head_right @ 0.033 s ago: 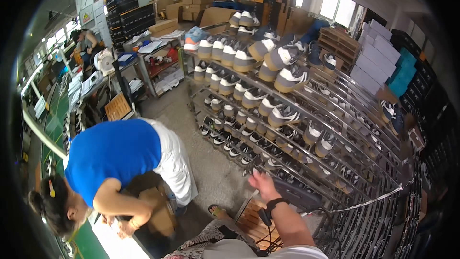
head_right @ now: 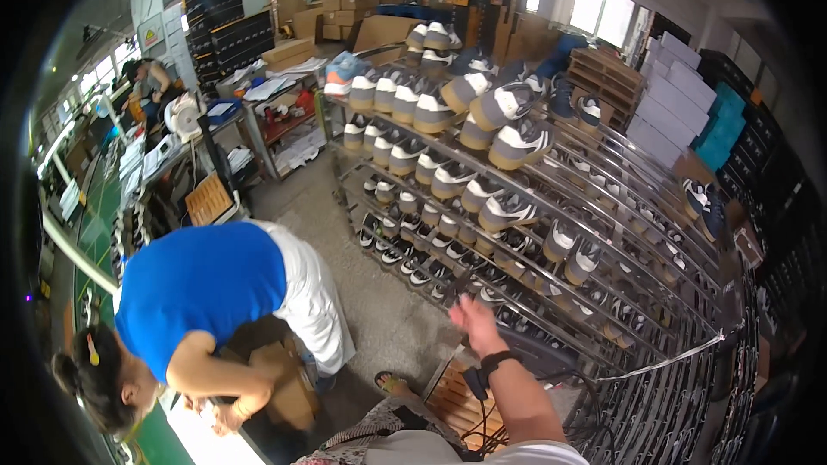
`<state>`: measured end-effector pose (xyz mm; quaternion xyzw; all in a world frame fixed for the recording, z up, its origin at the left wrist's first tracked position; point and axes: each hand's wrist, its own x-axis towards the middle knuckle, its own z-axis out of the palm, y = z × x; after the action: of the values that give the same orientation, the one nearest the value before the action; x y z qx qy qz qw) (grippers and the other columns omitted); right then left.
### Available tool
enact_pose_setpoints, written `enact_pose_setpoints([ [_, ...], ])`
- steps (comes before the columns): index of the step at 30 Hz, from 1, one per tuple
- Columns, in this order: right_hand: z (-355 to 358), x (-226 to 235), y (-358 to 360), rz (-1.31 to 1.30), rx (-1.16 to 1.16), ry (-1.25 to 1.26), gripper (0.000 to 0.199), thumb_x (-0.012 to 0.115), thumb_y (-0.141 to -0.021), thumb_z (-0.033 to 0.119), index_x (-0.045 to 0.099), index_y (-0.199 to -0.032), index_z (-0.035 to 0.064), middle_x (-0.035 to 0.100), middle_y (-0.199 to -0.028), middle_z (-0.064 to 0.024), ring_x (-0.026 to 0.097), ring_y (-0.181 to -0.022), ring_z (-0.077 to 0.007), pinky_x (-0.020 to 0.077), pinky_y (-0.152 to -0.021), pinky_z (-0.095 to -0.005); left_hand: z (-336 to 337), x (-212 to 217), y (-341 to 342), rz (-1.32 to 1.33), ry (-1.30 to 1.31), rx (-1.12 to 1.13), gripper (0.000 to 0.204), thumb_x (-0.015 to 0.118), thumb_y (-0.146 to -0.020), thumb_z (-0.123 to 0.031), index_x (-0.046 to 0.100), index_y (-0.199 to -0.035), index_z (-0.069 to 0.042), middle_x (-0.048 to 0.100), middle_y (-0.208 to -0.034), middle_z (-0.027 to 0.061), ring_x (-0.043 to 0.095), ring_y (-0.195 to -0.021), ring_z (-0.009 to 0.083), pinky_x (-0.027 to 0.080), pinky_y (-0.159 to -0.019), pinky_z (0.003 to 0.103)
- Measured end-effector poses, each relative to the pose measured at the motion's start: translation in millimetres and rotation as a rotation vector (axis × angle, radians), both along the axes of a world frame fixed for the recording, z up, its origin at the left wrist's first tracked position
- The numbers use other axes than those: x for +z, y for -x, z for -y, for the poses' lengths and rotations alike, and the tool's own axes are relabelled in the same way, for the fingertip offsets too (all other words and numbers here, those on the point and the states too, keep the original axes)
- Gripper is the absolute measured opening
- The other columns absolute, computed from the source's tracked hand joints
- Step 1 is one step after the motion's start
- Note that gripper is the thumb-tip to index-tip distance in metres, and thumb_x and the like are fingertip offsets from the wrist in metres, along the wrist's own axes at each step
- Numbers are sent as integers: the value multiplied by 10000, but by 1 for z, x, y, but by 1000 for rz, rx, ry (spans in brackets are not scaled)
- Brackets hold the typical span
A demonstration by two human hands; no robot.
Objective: Inspecting and documenting finished shoes on an assembly line.
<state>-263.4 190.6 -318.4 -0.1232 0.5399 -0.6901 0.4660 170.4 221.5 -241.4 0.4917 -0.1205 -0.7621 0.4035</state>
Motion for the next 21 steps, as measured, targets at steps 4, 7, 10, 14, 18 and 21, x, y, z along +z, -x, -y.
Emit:
enact_pose_setpoints([
  [4,39,76,61,52,-406,281,243,536,-897,253,519,-943,15,598,-857,-95,605,-772,-184,517,-712,-294,43,4,34,67,-8,-55,408,474,-910,-334,524,-1148,-6,592,-1049,96,561,-958,168,430,-848,292],
  [7,50,114,101,102,-652,370,208,522,-905,234,496,-942,31,606,-855,-102,616,-756,-195,520,-704,-296,72,5,56,87,-13,-106,417,467,-911,-343,519,-1157,-10,588,-1062,94,557,-966,168,427,-855,295],
  [10,69,128,110,136,-751,352,180,534,-899,211,491,-901,36,610,-863,-110,622,-788,-203,515,-708,-303,95,6,73,100,-14,-150,426,459,-912,-352,514,-1166,-14,583,-1075,93,554,-974,168,424,-862,297],
  [14,80,115,90,190,-691,263,189,555,-887,212,486,-866,38,612,-794,-112,623,-734,-206,523,-679,-319,117,10,88,106,-18,-188,439,449,-914,-364,508,-1178,-19,577,-1092,91,549,-985,167,421,-871,300],
  [18,77,100,104,198,-788,280,214,532,-900,240,481,-886,32,609,-813,-108,622,-753,-204,518,-685,-313,128,10,99,112,-24,-222,451,439,-915,-377,501,-1190,-25,571,-1109,89,544,-996,167,417,-879,304],
  [21,83,105,136,184,-867,299,234,518,-908,236,482,-963,11,602,-880,-115,616,-803,-203,511,-724,-301,133,8,105,116,-27,-246,460,431,-916,-386,497,-1199,-29,566,-1122,87,541,-1003,167,415,-886,306],
])
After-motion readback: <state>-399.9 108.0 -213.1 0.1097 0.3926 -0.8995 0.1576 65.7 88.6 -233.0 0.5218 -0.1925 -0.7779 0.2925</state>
